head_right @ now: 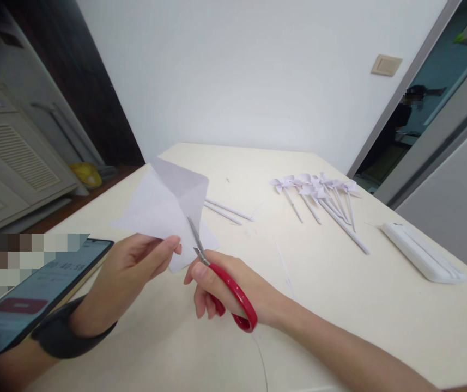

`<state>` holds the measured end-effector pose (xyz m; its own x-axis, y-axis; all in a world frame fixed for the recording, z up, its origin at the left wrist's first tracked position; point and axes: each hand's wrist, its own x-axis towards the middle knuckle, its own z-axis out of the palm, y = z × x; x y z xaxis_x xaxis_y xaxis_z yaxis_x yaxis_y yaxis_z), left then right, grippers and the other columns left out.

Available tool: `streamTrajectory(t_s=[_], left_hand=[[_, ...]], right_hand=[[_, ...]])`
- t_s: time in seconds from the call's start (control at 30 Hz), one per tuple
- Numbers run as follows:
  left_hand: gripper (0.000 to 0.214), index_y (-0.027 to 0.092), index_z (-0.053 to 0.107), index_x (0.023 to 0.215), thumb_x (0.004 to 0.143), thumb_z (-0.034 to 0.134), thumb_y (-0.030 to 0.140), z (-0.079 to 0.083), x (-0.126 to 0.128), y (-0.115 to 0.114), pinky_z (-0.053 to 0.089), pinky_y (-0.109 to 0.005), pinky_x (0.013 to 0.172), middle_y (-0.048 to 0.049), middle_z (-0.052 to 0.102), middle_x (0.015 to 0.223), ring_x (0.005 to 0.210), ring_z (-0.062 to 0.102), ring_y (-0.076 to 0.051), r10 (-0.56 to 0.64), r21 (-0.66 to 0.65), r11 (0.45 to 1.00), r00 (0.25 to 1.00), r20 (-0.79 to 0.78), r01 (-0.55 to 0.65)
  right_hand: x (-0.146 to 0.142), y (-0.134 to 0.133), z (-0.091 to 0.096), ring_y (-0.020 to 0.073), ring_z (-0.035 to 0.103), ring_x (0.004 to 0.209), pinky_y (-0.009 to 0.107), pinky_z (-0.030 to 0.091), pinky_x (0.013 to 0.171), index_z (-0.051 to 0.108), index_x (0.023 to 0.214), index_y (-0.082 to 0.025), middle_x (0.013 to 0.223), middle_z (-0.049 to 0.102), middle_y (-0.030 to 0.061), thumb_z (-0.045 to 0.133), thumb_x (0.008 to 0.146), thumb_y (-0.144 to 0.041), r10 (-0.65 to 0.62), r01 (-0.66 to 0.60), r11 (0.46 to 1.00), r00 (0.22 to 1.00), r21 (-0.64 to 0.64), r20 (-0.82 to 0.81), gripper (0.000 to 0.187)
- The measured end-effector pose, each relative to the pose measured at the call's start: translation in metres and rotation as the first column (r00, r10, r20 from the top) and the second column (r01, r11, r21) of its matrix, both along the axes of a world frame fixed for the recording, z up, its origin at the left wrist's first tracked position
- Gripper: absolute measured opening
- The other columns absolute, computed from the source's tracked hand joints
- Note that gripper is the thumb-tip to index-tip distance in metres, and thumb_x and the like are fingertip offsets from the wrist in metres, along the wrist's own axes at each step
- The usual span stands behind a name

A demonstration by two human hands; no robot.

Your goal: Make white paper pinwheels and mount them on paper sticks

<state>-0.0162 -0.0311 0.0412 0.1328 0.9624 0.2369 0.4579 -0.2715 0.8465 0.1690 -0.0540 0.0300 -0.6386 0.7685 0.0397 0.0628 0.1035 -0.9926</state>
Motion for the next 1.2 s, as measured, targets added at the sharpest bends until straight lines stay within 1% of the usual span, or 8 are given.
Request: streamTrajectory(t_s=[0.2, 0.33, 0.47, 0.77, 0.93, 1.2], left_hand=[[0.029, 0.018, 0.057, 0.062, 0.081, 0.052, 0.039, 0.0019, -0.0002, -0.0017, 0.029, -0.022, 0.042, 0.0068, 0.036, 0.046, 0.045, 0.035, -0.01, 0.004, -0.003, 1.0, 1.0, -0.004, -0.004], [0.029, 0.018, 0.057, 0.062, 0.081, 0.052, 0.038, 0.0035, 0.0005, -0.0022, 0.028, -0.021, 0.041, 0.0067, 0.036, 0.045, 0.044, 0.033, -0.01, -0.002, -0.005, 1.0, 1.0, -0.006, 0.002], [0.029, 0.018, 0.056, 0.06, 0.081, 0.051, 0.037, 0.0042, 0.0015, -0.0017, 0.027, -0.021, 0.04, 0.0066, 0.034, 0.045, 0.043, 0.032, -0.009, -0.003, -0.006, 1.0, 1.0, -0.003, 0.003], [0.028, 0.017, 0.056, 0.06, 0.082, 0.051, 0.035, 0.0011, 0.0019, 0.0007, 0.028, -0.02, 0.041, 0.0065, 0.036, 0.046, 0.044, 0.033, -0.009, -0.024, -0.011, 1.0, 1.0, 0.013, 0.024], [0.032, 0.017, 0.054, 0.057, 0.082, 0.049, 0.036, 0.0001, 0.001, 0.0001, 0.027, -0.021, 0.041, 0.0061, 0.033, 0.046, 0.044, 0.032, -0.009, -0.07, -0.017, 0.997, 0.997, -0.031, 0.07], [0.033, 0.017, 0.051, 0.057, 0.083, 0.046, 0.037, -0.0007, 0.0002, 0.0004, 0.026, -0.021, 0.042, 0.0061, 0.03, 0.047, 0.045, 0.03, -0.009, -0.091, -0.033, 0.995, 0.995, -0.033, 0.09]], right_hand=[[0.0001, 0.0009, 0.0013, 0.0096, 0.049, 0.052, 0.024, 0.043, 0.054, 0.046, 0.09, -0.017, 0.061, 0.054, 0.0001, 0.028, 0.092, -0.052, 0.006, -0.006, 1.0, 1.0, 0.0, 0.004, 0.039], [0.0007, 0.0014, -0.0001, 0.0095, 0.048, 0.051, 0.024, 0.043, 0.054, 0.047, 0.089, -0.017, 0.058, 0.053, -0.0012, 0.031, 0.092, -0.051, -0.008, 0.009, 1.0, 0.999, -0.003, 0.034, 0.038], [0.0001, 0.0007, -0.0013, 0.0094, 0.048, 0.049, 0.025, 0.043, 0.053, 0.048, 0.089, -0.016, 0.056, 0.052, -0.0018, 0.029, 0.092, -0.052, -0.019, 0.02, 1.0, 0.999, -0.017, 0.05, 0.04], [0.0007, -0.0007, 0.0007, 0.0094, 0.049, 0.051, 0.023, 0.043, 0.053, 0.047, 0.091, -0.017, 0.06, 0.054, -0.0002, 0.029, 0.091, -0.054, -0.006, 0.007, 1.0, 0.999, -0.015, 0.046, 0.041], [0.0001, 0.0008, 0.0007, 0.0099, 0.049, 0.052, 0.024, 0.044, 0.055, 0.048, 0.092, -0.017, 0.061, 0.055, 0.0006, 0.027, 0.091, -0.056, -0.001, 0.002, 1.0, 0.999, -0.012, 0.044, 0.045], [-0.0018, -0.0004, 0.0008, 0.0096, 0.048, 0.05, 0.024, 0.043, 0.053, 0.047, 0.09, -0.017, 0.058, 0.054, -0.0004, 0.027, 0.09, -0.056, -0.029, 0.029, 0.999, 0.999, -0.025, 0.033, 0.044]])
